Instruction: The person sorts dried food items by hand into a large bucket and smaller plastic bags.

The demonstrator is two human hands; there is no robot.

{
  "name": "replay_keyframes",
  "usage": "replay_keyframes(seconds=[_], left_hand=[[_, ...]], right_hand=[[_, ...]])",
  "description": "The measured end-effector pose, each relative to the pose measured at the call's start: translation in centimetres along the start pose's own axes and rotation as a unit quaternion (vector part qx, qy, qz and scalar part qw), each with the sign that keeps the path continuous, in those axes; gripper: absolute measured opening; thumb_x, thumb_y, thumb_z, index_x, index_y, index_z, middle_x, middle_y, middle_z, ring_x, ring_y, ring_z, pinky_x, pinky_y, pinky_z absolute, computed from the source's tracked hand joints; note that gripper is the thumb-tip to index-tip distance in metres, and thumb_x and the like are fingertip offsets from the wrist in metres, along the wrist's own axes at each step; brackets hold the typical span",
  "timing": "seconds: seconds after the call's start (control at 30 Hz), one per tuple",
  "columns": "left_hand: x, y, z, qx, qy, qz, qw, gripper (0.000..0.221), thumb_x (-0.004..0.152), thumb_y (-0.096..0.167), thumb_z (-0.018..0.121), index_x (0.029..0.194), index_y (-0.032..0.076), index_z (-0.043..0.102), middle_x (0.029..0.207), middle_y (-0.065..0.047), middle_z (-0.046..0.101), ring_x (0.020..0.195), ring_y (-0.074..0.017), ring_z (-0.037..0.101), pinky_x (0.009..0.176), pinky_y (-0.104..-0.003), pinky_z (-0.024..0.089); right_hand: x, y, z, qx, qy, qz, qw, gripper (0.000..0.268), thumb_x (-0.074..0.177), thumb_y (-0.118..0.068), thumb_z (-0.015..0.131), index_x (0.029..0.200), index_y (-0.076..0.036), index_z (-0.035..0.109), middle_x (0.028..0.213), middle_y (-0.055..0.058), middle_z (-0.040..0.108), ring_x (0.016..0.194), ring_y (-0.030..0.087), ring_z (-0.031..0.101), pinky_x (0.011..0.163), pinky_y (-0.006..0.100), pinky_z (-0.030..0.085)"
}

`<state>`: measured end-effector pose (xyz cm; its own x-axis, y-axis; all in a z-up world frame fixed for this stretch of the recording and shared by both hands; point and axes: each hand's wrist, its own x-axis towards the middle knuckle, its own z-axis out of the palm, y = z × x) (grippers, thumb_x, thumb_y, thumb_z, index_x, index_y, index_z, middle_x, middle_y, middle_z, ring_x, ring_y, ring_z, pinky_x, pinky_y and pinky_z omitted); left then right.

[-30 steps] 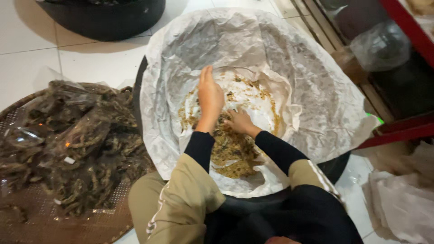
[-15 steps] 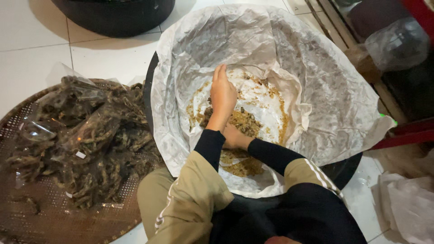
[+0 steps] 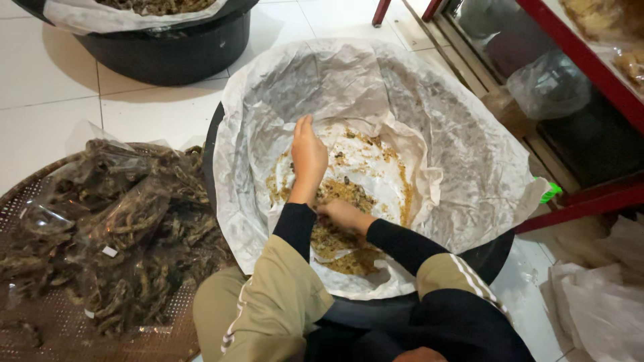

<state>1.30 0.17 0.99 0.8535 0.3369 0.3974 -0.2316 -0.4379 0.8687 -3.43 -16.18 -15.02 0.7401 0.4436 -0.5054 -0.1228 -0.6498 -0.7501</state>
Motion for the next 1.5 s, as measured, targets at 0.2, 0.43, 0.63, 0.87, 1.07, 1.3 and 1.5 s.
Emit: replay_keyframes(seconds=[0.2, 0.43, 0.63, 0.87, 1.07, 1.3, 1.5], left_hand=[[0.0, -1.6, 0.7, 0.018, 0.033, 0.073, 0.997, 0.052, 0.085, -0.008, 0.051, 0.136, -0.003, 0.057, 0.142, -0.026, 0.057, 0.129, -0.0435, 0.057, 0.109, -0.045, 0.046], [-2.7, 1.0, 2.7, -0.048, -0.144, 0.087, 0.985, 0.048, 0.085, -0.008, 0.049, 0.132, 0.0, 0.061, 0.129, -0.025, 0.064, 0.117, -0.0424, 0.063, 0.102, -0.044, 0.05], [-3.6, 0.4, 4.1, -0.074, -0.146, 0.149, 0.975, 0.051, 0.081, -0.01, 0.051, 0.13, 0.001, 0.06, 0.129, -0.025, 0.066, 0.122, -0.0426, 0.062, 0.105, -0.044, 0.05], [-1.7, -0.6, 1.6, -0.045, -0.129, 0.016, 0.99, 0.055, 0.087, -0.009, 0.046, 0.139, 0.005, 0.055, 0.141, -0.022, 0.059, 0.124, -0.0396, 0.063, 0.108, -0.041, 0.049], [0.1, -0.5, -1.3, 0.037, 0.003, 0.042, 0.998, 0.054, 0.09, -0.012, 0.047, 0.143, -0.003, 0.052, 0.152, -0.024, 0.05, 0.14, -0.0402, 0.052, 0.121, -0.043, 0.038], [-0.8, -0.3, -0.7, -0.01, 0.007, 0.035, 0.999, 0.056, 0.088, -0.011, 0.05, 0.143, -0.001, 0.052, 0.15, -0.023, 0.053, 0.137, -0.0411, 0.054, 0.116, -0.041, 0.045], [-1.0, -0.6, -0.3, -0.005, 0.009, 0.051, 0.999, 0.052, 0.093, -0.01, 0.051, 0.144, 0.001, 0.052, 0.151, -0.02, 0.055, 0.139, -0.0396, 0.056, 0.119, -0.041, 0.046]], right_hand=[[-2.0, -3.9, -11.3, -0.053, 0.317, -0.247, 0.914, 0.014, 0.085, 0.003, 0.071, 0.098, -0.003, 0.071, 0.087, 0.007, 0.075, 0.078, 0.013, 0.073, 0.07, 0.031, 0.059], [-12.2, -11.3, -15.2, 0.23, 0.449, -0.434, 0.746, 0.03, 0.101, 0.005, 0.073, 0.126, -0.004, 0.06, 0.119, 0.005, 0.066, 0.105, 0.012, 0.065, 0.093, 0.028, 0.056], [-12.9, -13.9, -11.5, 0.286, 0.331, -0.433, 0.788, 0.029, 0.099, 0.001, 0.075, 0.122, -0.009, 0.059, 0.112, 0.004, 0.065, 0.103, 0.015, 0.065, 0.091, 0.032, 0.057], [-10.9, -9.3, -13.7, 0.011, 0.344, -0.39, 0.854, 0.024, 0.1, -0.007, 0.072, 0.123, -0.005, 0.067, 0.139, 0.012, 0.065, 0.135, 0.022, 0.059, 0.117, 0.037, 0.044], [0.0, 5.2, -13.5, -0.06, 0.31, -0.139, 0.938, 0.049, 0.1, -0.035, 0.071, 0.137, -0.006, 0.056, 0.132, 0.021, 0.061, 0.123, 0.035, 0.051, 0.105, 0.042, 0.041], [2.7, 13.0, -7.4, -0.216, 0.171, -0.136, 0.952, 0.071, 0.095, -0.05, 0.069, 0.152, -0.012, 0.051, 0.148, 0.027, 0.052, 0.139, 0.043, 0.045, 0.117, 0.047, 0.036], [-4.6, 7.1, -9.5, -0.202, 0.1, -0.116, 0.967, 0.09, 0.076, -0.05, 0.088, 0.148, -0.017, 0.046, 0.153, 0.025, 0.046, 0.144, 0.041, 0.046, 0.123, 0.045, 0.04]])
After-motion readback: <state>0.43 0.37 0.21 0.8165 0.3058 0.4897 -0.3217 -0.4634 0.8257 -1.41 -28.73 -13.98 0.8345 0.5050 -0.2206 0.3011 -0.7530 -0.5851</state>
